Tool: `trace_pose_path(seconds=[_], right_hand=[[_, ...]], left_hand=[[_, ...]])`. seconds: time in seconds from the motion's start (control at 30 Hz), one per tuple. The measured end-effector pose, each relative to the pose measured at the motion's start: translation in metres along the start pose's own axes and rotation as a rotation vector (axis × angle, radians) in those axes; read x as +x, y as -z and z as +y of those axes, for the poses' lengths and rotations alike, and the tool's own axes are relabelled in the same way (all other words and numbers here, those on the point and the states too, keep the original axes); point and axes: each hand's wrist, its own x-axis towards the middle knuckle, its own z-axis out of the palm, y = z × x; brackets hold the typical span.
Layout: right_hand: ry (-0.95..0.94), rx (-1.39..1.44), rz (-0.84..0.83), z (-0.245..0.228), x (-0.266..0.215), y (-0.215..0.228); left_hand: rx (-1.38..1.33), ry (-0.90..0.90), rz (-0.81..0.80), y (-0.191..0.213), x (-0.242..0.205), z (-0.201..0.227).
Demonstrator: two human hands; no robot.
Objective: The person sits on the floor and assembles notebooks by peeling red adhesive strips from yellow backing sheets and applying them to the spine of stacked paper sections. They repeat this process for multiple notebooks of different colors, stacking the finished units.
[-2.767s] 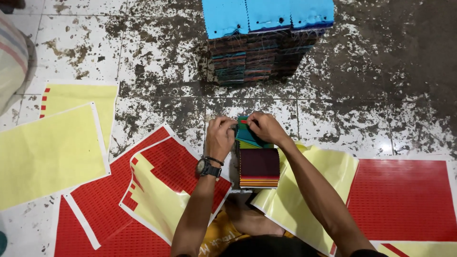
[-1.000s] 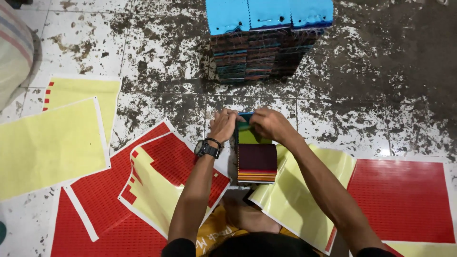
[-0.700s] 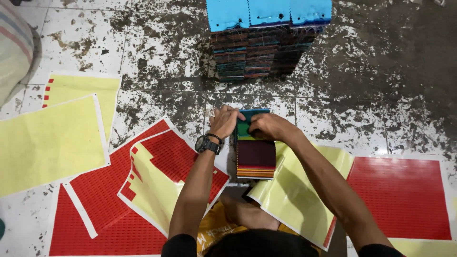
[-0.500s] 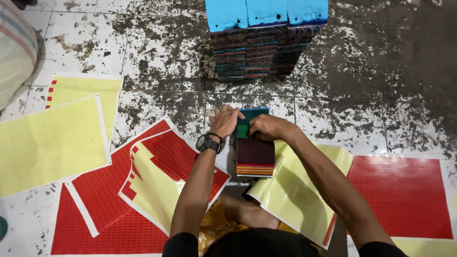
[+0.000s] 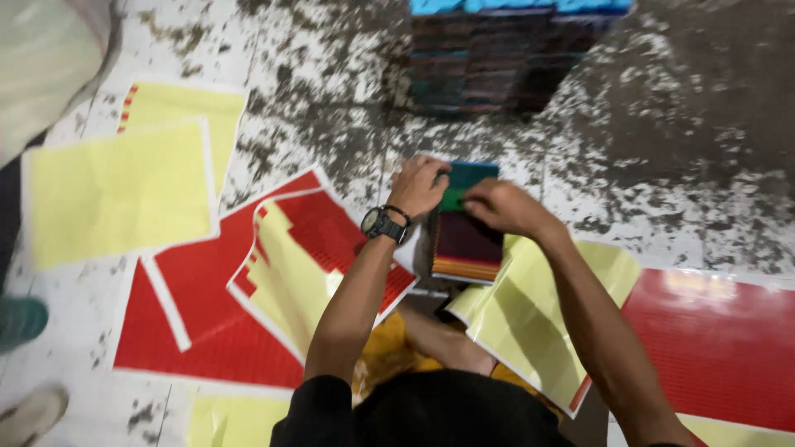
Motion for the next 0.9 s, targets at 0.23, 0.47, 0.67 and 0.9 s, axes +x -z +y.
trace_pose_path(seconds=[0.23,0.47,0.67,0.9], right_hand=[[0.042,0.127,0.513,-0.09,-0.064,-0.026],[-0.151,0.447,0.323,-0.137,-0.065,-0.157],[-0.323,0.285,0.349,-0.145,-0.068,-0.232],[-0.244,0.285,0.534,-0.13,-0.058,-0.246]], left_hand=[[-0.295,-0.2,0.376,0.057,-0.107,-0.008],[-0.094,0.034,0.61,0.036,-0.251,-0.027],[0.238,0.035,0.536,-0.014,-0.297,-0.037],[0.434,0.077,0.652,-0.027,-0.277,-0.022]])
